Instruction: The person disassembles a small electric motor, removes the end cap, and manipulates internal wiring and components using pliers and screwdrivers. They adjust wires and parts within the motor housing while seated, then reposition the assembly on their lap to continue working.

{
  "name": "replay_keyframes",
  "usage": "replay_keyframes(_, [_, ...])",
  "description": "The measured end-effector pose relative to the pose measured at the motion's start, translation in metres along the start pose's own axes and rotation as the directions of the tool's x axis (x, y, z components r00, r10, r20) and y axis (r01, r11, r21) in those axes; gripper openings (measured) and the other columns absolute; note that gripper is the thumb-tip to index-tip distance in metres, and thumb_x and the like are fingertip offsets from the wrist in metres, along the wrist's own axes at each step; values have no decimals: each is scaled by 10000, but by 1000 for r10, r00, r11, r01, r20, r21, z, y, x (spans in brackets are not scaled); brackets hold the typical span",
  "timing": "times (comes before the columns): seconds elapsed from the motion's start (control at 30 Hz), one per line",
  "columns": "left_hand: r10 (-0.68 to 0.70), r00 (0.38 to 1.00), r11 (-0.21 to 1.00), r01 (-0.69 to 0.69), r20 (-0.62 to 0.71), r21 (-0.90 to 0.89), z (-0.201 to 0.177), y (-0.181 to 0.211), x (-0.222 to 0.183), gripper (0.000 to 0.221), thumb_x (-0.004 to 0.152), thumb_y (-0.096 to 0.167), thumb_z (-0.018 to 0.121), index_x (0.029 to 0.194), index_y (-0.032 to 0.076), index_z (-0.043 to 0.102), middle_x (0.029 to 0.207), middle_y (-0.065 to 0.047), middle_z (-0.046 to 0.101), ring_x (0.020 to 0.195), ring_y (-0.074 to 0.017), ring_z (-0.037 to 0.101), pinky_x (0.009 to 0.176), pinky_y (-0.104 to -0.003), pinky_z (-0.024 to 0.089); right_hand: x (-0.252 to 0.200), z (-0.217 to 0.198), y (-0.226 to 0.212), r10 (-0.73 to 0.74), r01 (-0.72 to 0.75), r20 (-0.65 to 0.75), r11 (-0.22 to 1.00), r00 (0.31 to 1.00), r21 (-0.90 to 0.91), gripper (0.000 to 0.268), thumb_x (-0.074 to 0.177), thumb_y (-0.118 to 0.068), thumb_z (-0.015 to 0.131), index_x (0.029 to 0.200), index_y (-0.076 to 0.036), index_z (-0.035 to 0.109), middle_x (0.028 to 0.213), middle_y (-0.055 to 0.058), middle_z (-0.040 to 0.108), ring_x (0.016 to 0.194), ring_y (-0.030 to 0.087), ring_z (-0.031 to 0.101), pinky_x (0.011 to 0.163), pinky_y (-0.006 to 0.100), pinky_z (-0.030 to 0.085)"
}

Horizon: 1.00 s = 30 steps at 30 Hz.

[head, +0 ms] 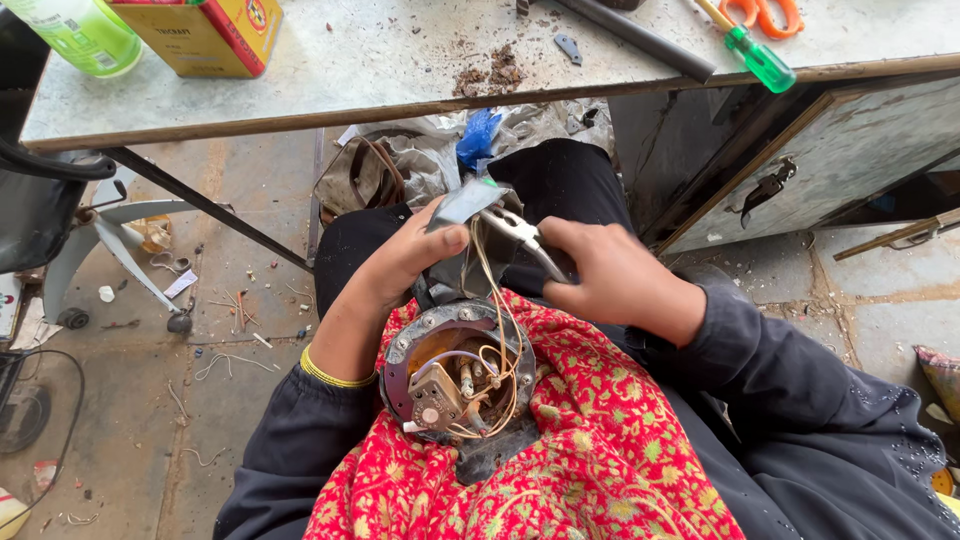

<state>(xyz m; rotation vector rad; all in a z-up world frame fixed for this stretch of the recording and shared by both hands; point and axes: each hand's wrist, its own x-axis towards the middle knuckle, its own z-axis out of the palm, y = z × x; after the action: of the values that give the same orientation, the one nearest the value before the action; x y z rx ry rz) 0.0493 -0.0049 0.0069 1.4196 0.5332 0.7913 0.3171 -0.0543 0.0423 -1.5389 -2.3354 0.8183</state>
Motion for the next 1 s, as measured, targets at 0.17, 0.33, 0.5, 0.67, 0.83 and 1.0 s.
replay_keyframes(0.17, [-284, 950, 807, 165, -128, -567, 18, -2, -11, 592, 974, 458, 686, 1320, -14, 602, 1108, -128, 725, 918, -174, 722, 807, -322, 602, 0, 10, -17, -230, 207, -140, 965, 963, -161, 434, 686, -220, 798, 1031, -52, 597, 931, 142, 666, 877, 381, 665, 701, 482, 518])
replay_keyframes(0.33, [-336, 936, 740, 193, -105, -644, 15, 0, -9, 578, 959, 473, 662, 1300, 11, 603, 1103, -141, 729, 921, -194, 738, 834, -353, 614, -1, 4, -3, -386, 350, -218, 918, 897, -186, 478, 665, -185, 780, 1084, -39, 601, 964, 136, 641, 936, 361, 653, 750, 448, 530])
replay_keyframes(0.5, [-307, 942, 756, 153, -138, -636, 12, -2, -6, 577, 989, 463, 661, 1323, -4, 597, 1141, -154, 714, 964, -204, 730, 891, -368, 610, -8, -2, 1, -482, 417, -314, 873, 818, -252, 390, 725, -140, 774, 1062, -50, 599, 921, 104, 599, 894, 319, 639, 755, 412, 527])
replay_keyframes(0.67, [-297, 949, 721, 149, -108, -676, 12, -4, -7, 551, 993, 431, 644, 1331, -1, 587, 1180, -146, 718, 1000, -203, 729, 912, -367, 604, -7, 2, 12, -407, 357, -327, 912, 853, -202, 384, 761, -174, 815, 1054, -43, 603, 855, 103, 548, 801, 286, 584, 708, 401, 489])
replay_keyframes(0.83, [-282, 955, 722, 148, -91, -676, 12, 0, -3, 574, 983, 459, 641, 1326, 2, 594, 1182, -143, 723, 1012, -197, 735, 924, -362, 606, -5, 7, 40, -83, 27, 62, 784, 995, 621, 380, 865, -139, 742, 1199, -21, 604, 975, -6, 600, 866, 51, 529, 735, 268, 476])
replay_keyframes(1.0, [-289, 946, 743, 125, -147, -658, 11, 2, -4, 629, 990, 539, 616, 1294, -11, 611, 1103, -159, 725, 914, -207, 746, 849, -373, 630, 7, 16, 56, -138, 39, 56, 599, 989, 800, 325, 929, -38, 665, 1238, -22, 566, 1114, -21, 614, 1059, 25, 579, 923, 197, 491])
